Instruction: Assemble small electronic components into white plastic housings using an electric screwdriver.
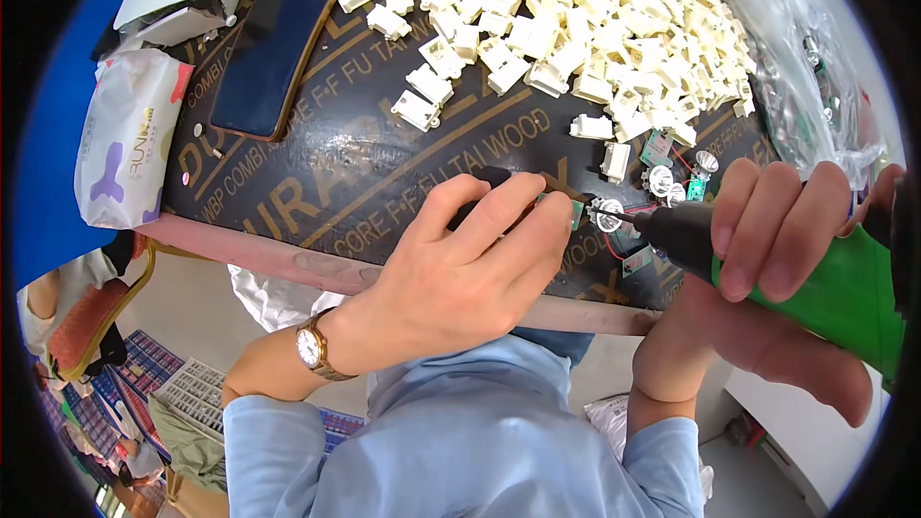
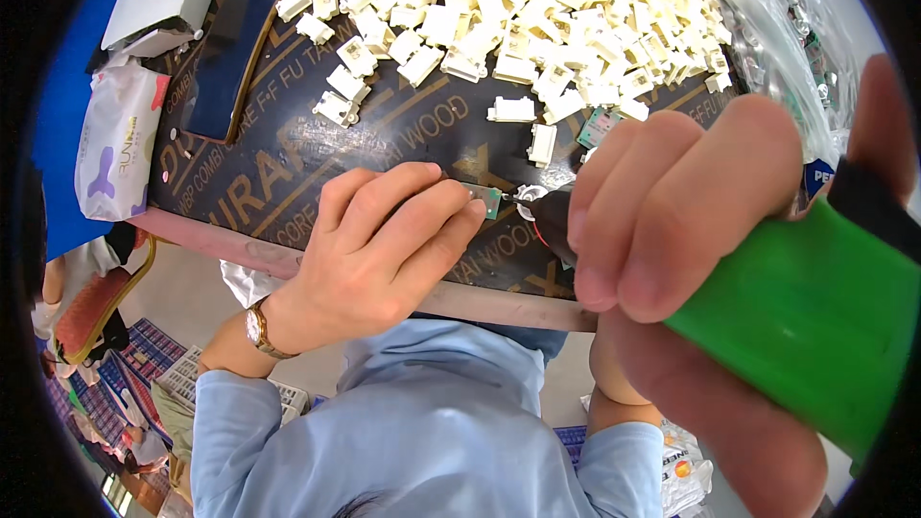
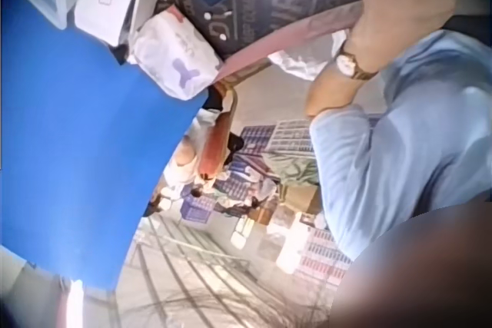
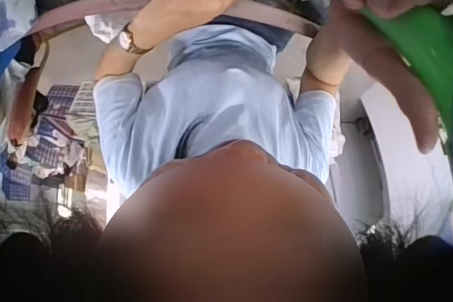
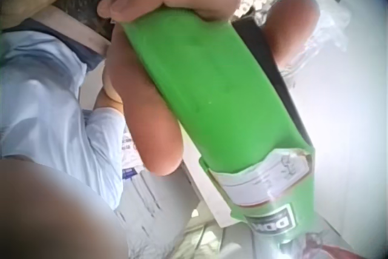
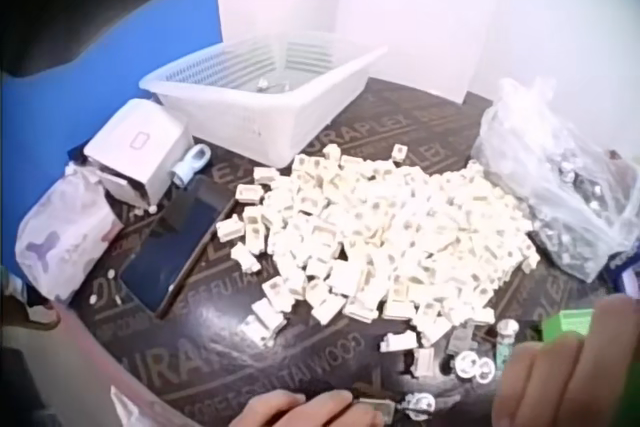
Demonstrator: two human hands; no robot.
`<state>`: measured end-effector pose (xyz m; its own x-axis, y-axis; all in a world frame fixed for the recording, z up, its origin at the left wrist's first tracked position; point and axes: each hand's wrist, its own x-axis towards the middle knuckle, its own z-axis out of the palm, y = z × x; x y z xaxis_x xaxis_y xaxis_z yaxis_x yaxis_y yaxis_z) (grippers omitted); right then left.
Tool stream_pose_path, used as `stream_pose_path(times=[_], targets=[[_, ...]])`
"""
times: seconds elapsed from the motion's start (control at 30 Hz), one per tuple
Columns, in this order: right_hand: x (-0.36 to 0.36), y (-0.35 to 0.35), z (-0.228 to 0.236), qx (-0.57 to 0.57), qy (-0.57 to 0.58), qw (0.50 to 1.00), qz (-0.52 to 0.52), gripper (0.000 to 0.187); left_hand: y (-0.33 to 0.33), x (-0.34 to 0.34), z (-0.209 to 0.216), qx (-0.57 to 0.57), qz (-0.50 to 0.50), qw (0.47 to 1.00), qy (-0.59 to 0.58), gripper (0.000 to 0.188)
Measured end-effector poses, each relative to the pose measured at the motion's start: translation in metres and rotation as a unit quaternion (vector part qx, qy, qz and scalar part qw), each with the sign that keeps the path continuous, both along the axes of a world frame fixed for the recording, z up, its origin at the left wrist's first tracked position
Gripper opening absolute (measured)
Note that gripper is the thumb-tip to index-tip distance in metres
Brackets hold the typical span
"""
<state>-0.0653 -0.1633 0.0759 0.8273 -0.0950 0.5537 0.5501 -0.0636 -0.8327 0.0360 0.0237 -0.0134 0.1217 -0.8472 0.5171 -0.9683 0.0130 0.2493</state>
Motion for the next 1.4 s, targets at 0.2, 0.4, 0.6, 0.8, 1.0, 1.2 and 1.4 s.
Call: stream_pose_path(times=[0.2, 0.4, 0.6, 0.8, 1.0, 1.2, 1.4], targets=[[0.005, 0.003, -0.001, -0.021, 0.012, 1.000, 0.009, 0.099, 0.001, -0.001, -0.001, 0.006, -0.003, 1.000, -0.009, 0.027], [0.010, 0.001, -0.003, -0.042, 0.020, 0.999, 0.018, 0.098, 0.004, -0.002, -0.001, 0.023, -0.013, 0.999, -0.026, 0.025], [0.011, 0.000, -0.007, -0.029, 0.022, 0.999, 0.027, 0.100, 0.006, -0.007, -0.001, 0.028, -0.001, 0.998, -0.052, 0.024], [0.010, -0.005, -0.015, -0.010, 0.007, 0.999, 0.046, 0.102, 0.005, -0.008, -0.002, 0.026, -0.005, 0.997, -0.068, 0.022], [0.014, -0.004, -0.012, -0.024, 0.008, 0.998, 0.065, 0.100, 0.006, -0.009, -0.003, 0.025, 0.002, 0.997, -0.079, 0.022], [0.018, -0.001, -0.009, -0.033, 0.029, 0.997, 0.063, 0.099, 0.002, -0.007, -0.013, -0.028, 0.000, 0.996, -0.084, 0.023], [0.013, 0.003, -0.013, -0.054, 0.014, 0.997, 0.056, 0.091, 0.005, -0.007, -0.004, 0.017, -0.005, 0.999, -0.043, 0.022]])
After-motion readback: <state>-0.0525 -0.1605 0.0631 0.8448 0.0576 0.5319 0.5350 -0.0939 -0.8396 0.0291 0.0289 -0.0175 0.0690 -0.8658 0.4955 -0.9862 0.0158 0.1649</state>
